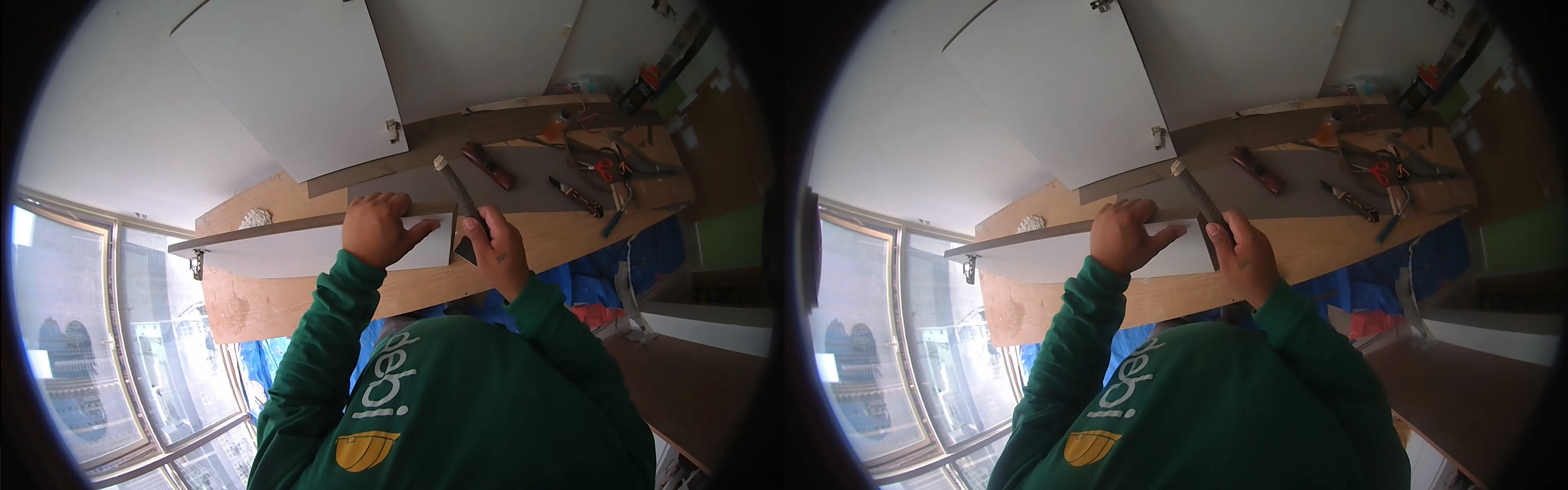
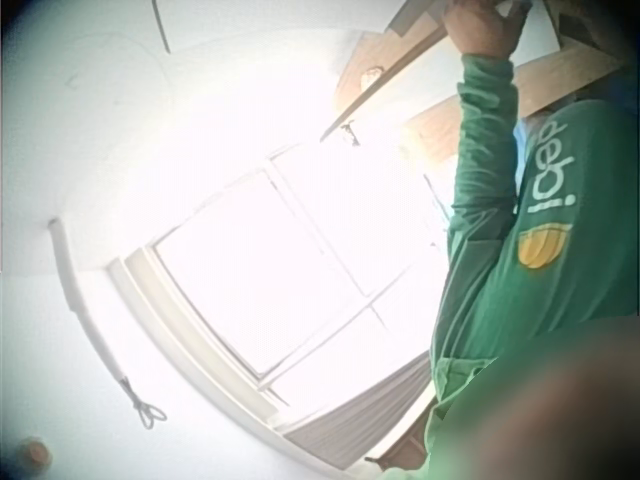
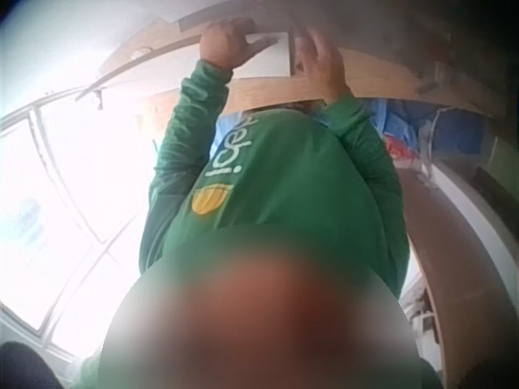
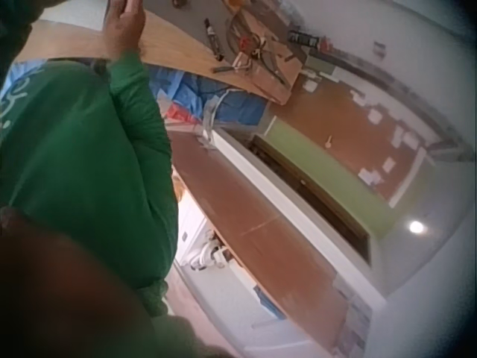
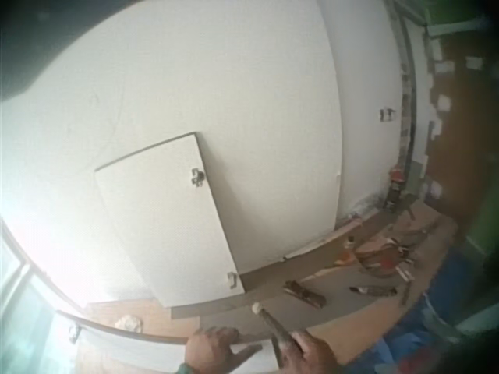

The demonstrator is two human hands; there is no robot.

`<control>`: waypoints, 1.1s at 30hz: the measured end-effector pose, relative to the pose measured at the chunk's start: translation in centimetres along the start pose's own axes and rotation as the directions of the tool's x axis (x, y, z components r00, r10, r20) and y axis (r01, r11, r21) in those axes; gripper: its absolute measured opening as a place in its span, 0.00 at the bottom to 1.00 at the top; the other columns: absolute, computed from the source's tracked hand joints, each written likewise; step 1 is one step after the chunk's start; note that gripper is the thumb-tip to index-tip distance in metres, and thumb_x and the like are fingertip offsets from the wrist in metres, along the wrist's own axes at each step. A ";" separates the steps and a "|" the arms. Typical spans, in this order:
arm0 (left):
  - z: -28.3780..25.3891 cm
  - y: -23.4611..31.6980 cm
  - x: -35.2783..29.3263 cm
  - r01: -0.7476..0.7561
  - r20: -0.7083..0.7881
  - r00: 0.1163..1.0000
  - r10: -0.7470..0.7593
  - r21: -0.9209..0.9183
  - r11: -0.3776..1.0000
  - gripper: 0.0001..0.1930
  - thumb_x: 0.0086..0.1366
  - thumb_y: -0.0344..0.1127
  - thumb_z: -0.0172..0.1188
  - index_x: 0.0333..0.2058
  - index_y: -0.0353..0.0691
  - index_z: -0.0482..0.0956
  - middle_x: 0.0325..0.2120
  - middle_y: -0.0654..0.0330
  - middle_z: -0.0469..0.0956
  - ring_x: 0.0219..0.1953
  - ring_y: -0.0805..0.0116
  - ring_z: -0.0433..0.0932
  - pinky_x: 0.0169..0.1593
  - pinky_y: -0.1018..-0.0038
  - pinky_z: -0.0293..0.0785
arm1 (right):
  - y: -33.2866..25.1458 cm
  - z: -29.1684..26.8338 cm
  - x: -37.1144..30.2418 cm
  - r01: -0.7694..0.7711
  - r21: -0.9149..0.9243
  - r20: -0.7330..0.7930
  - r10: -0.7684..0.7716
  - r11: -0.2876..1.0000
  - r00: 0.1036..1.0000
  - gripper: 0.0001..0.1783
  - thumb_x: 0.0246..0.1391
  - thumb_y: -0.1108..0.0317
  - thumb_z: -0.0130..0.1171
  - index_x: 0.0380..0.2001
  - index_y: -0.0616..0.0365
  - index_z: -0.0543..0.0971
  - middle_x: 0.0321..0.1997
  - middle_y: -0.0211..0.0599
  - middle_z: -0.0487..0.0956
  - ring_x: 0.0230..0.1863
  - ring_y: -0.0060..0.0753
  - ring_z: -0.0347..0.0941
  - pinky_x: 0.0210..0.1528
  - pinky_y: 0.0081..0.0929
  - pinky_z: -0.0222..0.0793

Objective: The person applies a thin strip of edge banding to the exposed edge of a white cabinet door. They use a small metal tool to press the banding into place along the edge, then lift the door to check the fit.

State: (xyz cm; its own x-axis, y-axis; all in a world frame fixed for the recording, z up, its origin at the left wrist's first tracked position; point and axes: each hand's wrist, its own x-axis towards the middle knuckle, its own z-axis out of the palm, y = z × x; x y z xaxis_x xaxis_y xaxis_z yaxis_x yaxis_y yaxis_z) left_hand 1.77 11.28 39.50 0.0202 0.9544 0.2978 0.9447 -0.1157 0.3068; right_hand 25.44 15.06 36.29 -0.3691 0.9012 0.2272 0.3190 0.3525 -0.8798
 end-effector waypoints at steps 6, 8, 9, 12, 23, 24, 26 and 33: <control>0.3 0.1 -0.2 -0.005 -0.045 0.999 0.005 0.007 1.000 0.29 0.59 0.64 0.75 0.25 0.42 0.78 0.21 0.57 0.79 0.30 0.52 0.82 0.40 0.56 0.74 | -0.7 0.0 -0.7 -0.054 -0.021 0.111 0.056 0.998 0.992 0.20 0.77 0.53 0.58 0.41 0.62 0.75 0.26 0.50 0.77 0.28 0.57 0.75 0.33 0.46 0.70; 0.3 0.1 -0.2 -0.016 -0.055 0.998 0.017 0.016 1.000 0.29 0.59 0.64 0.75 0.25 0.42 0.78 0.21 0.58 0.79 0.30 0.52 0.81 0.40 0.56 0.74 | -0.8 -0.1 0.8 -0.060 -0.064 0.077 0.065 0.996 0.995 0.18 0.77 0.56 0.58 0.40 0.63 0.76 0.25 0.42 0.74 0.27 0.37 0.70 0.32 0.37 0.68; 0.4 0.1 -0.3 -0.020 -0.057 0.998 0.021 0.020 1.000 0.29 0.59 0.64 0.75 0.25 0.43 0.78 0.21 0.58 0.79 0.30 0.52 0.81 0.40 0.56 0.73 | -1.0 -0.4 1.2 -0.075 -0.084 0.070 0.081 0.994 0.994 0.17 0.77 0.58 0.58 0.40 0.63 0.76 0.24 0.38 0.72 0.26 0.28 0.67 0.32 0.32 0.67; 0.5 -0.1 -0.3 -0.022 -0.046 0.999 0.022 0.020 1.000 0.29 0.59 0.64 0.75 0.25 0.43 0.77 0.21 0.58 0.78 0.30 0.52 0.81 0.40 0.56 0.73 | -1.5 -1.6 1.5 -0.090 -0.078 0.105 0.098 0.993 0.990 0.18 0.77 0.58 0.58 0.40 0.65 0.75 0.25 0.42 0.74 0.26 0.30 0.69 0.32 0.34 0.67; 0.5 0.0 -0.5 -0.027 -0.059 0.998 0.028 0.017 0.999 0.28 0.59 0.64 0.75 0.25 0.43 0.78 0.22 0.60 0.79 0.31 0.55 0.81 0.41 0.57 0.73 | -2.9 -2.1 2.3 0.032 -0.293 0.170 0.019 0.956 0.985 0.14 0.73 0.62 0.58 0.40 0.65 0.78 0.28 0.57 0.79 0.31 0.62 0.78 0.34 0.47 0.71; 0.5 0.0 -0.5 -0.018 -0.043 0.999 0.019 0.024 1.000 0.28 0.59 0.64 0.75 0.25 0.43 0.78 0.22 0.60 0.79 0.31 0.55 0.81 0.41 0.57 0.73 | -3.3 -2.2 2.1 0.052 -0.325 0.176 0.006 0.944 0.984 0.14 0.73 0.62 0.58 0.40 0.65 0.78 0.28 0.58 0.79 0.32 0.65 0.77 0.34 0.48 0.71; 0.5 0.0 -0.5 -0.039 -0.085 0.996 0.039 0.000 0.999 0.28 0.58 0.60 0.77 0.24 0.42 0.77 0.22 0.58 0.78 0.30 0.53 0.81 0.40 0.57 0.74 | -3.9 -2.5 1.5 0.031 -0.265 0.203 0.025 0.964 0.979 0.14 0.73 0.63 0.58 0.38 0.64 0.77 0.28 0.58 0.78 0.32 0.66 0.77 0.34 0.50 0.70; 0.8 -0.2 -0.5 -0.027 -0.076 0.997 0.028 0.016 1.000 0.27 0.59 0.63 0.75 0.26 0.44 0.79 0.23 0.61 0.79 0.32 0.56 0.82 0.42 0.58 0.73 | -3.7 -2.2 2.7 0.049 -0.330 0.185 0.014 0.943 0.983 0.13 0.72 0.63 0.59 0.36 0.63 0.76 0.27 0.56 0.78 0.31 0.66 0.77 0.33 0.52 0.68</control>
State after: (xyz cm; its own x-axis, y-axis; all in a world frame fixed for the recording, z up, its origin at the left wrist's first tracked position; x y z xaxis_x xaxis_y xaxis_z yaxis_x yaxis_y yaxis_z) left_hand 1.85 11.02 38.58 0.0219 0.9273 0.3737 0.9490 -0.1369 0.2840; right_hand 25.18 16.72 41.04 -0.5203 0.8435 0.1339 0.5703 0.4598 -0.6807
